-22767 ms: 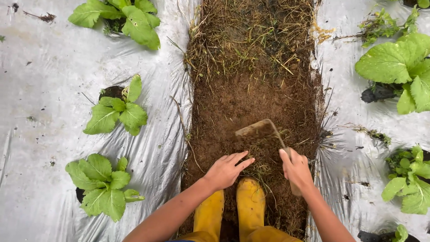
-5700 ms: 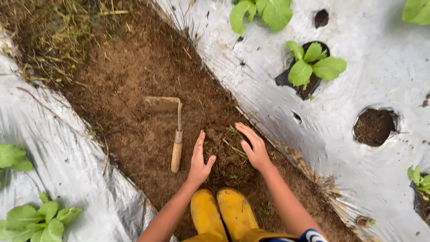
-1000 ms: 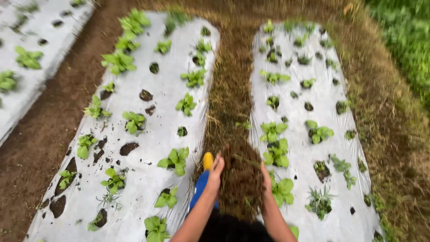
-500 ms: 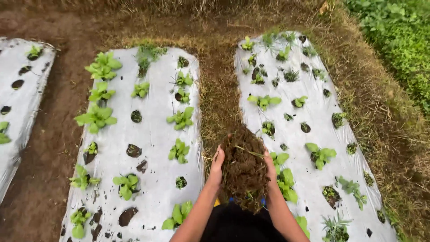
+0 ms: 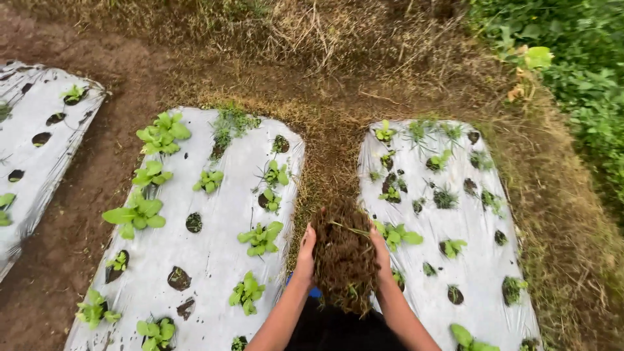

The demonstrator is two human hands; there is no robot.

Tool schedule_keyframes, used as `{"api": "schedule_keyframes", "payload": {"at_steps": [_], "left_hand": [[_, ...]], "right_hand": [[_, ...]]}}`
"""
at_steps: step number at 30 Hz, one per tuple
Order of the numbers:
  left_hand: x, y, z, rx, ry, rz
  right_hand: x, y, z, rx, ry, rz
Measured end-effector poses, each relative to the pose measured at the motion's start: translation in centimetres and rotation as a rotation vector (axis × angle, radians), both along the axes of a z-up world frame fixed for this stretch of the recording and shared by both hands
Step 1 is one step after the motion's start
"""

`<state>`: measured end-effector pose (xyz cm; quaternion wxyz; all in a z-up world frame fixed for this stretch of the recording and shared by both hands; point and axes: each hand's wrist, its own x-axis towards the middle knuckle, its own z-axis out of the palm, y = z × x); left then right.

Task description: The person uses a hand hoe to loosen soil and remove weeds from a narrow path between rows of leafy green plants. They gather the uprooted weeds by hand and carry them to a nearby area, then return to continue weeding along the same path.

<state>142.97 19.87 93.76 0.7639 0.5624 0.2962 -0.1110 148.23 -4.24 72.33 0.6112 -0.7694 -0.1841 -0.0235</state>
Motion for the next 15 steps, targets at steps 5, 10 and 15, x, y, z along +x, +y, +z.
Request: {"api": "schedule_keyframes", "payload": {"at_steps": [5, 10, 15], "left_hand": [[12.9, 3.2, 0.3, -0.077, 0.123, 0.178], [27.6, 8.0, -8.2, -0.142, -0.049, 0.279], [43.8, 13.2, -8.2, -0.343, -0.135, 0.348]], "right_hand": [[15.2, 8.9, 14.7, 0.072, 0.646, -0.018], [32.6, 14.6, 11.9, 0.058, 0.609, 0.083], [48.9, 18.3, 7.8, -0.046, 0.809, -0.014]]}}
